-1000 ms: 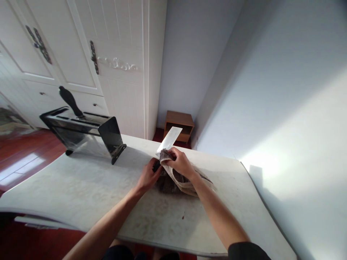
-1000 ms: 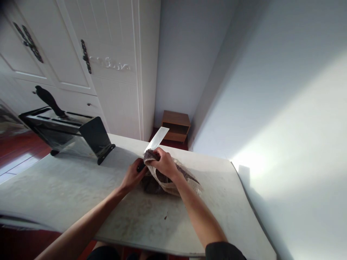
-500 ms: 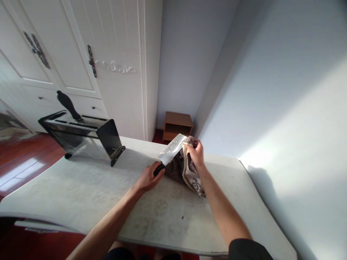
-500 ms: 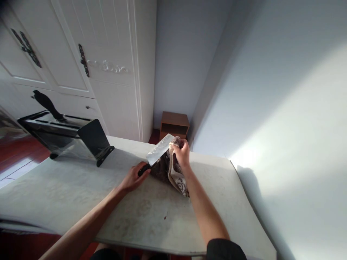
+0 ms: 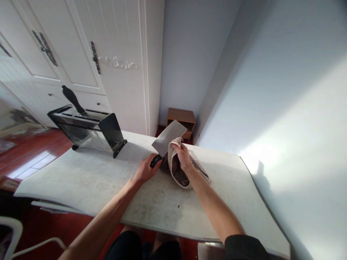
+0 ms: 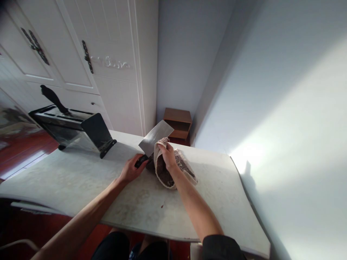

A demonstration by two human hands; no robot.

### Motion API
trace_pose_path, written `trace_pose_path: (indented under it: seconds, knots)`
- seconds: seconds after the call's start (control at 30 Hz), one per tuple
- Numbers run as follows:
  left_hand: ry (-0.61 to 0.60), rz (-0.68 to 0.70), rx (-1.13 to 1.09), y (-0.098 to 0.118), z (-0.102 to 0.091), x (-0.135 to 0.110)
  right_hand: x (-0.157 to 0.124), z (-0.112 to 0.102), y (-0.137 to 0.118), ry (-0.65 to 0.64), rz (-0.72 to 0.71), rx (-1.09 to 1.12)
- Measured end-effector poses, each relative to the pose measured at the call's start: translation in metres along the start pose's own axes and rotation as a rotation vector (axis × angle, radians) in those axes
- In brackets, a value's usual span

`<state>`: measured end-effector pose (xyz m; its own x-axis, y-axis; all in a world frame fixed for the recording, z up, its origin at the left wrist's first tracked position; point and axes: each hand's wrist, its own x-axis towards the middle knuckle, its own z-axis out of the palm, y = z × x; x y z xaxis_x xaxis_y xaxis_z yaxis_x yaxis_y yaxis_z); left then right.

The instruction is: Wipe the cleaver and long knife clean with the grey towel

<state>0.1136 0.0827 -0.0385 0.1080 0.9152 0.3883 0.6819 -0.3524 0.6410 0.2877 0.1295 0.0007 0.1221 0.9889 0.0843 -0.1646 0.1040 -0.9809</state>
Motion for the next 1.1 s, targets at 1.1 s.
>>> trace_pose_path:
  seconds: [1.1]
  knots:
    - [-0.133,-0.171,-0.203,0.012,0.003,0.0,-0.019,0.017,0.023,-0.018,0.106,0.234]
